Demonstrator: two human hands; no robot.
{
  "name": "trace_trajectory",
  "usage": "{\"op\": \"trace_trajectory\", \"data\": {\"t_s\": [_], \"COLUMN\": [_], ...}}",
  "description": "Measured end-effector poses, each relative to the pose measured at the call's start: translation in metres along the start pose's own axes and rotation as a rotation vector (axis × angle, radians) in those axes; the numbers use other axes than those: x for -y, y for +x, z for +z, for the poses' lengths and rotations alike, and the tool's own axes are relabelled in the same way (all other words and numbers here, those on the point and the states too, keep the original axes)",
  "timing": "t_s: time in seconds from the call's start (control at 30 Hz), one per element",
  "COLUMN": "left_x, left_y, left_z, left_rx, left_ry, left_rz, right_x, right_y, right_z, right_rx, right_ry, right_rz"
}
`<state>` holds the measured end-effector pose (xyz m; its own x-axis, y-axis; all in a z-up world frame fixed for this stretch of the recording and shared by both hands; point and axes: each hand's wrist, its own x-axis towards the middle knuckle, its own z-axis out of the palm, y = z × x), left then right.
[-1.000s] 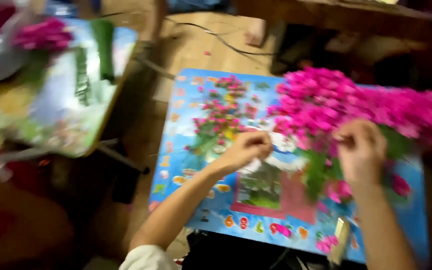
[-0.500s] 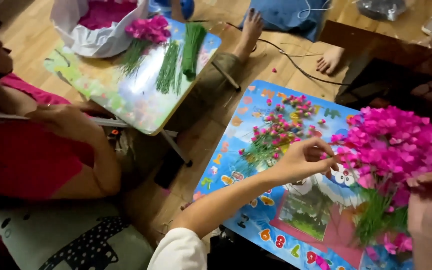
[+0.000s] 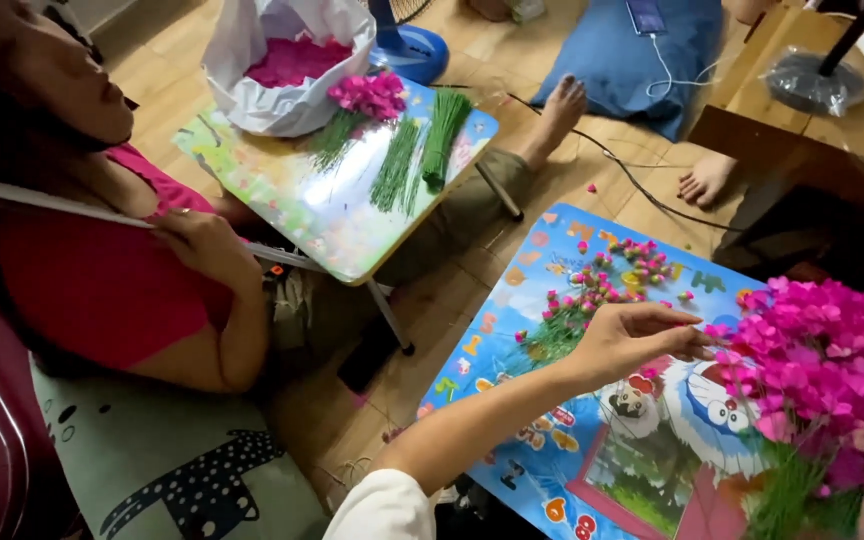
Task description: The person is bunching small pink flowers and securing them with wire on a low table while sitting on the floor.
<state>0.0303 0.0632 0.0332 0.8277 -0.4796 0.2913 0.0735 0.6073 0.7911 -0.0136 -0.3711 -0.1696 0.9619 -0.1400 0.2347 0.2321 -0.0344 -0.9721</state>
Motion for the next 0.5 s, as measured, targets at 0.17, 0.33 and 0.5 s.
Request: {"op": "trace_trajectory", "data": {"t_s": [0.17,0.33,0.5], "left_x": [-0.009,-0.024,-0.031], "left_y": [0.007,0.019,0.021], "left_z": [-0.007,-0.025,-0.042], "left_rx": [-0.177,-0.364,-0.299], "left_ry": [0.063,-0.136,0.254], "left_rz": [0.034,-0.066,-0.102], "right_x": [0.056,0.034,0.178], "right_y": [-0.032,-0.014,-0.014], "right_z": [0.067,0.045,0.164], "right_rx": [-0.151,0.067,0.136], "right_ry": [-0.381,-0.2,-1.027], "right_rz": [0.023,0.04,-0.071]}}
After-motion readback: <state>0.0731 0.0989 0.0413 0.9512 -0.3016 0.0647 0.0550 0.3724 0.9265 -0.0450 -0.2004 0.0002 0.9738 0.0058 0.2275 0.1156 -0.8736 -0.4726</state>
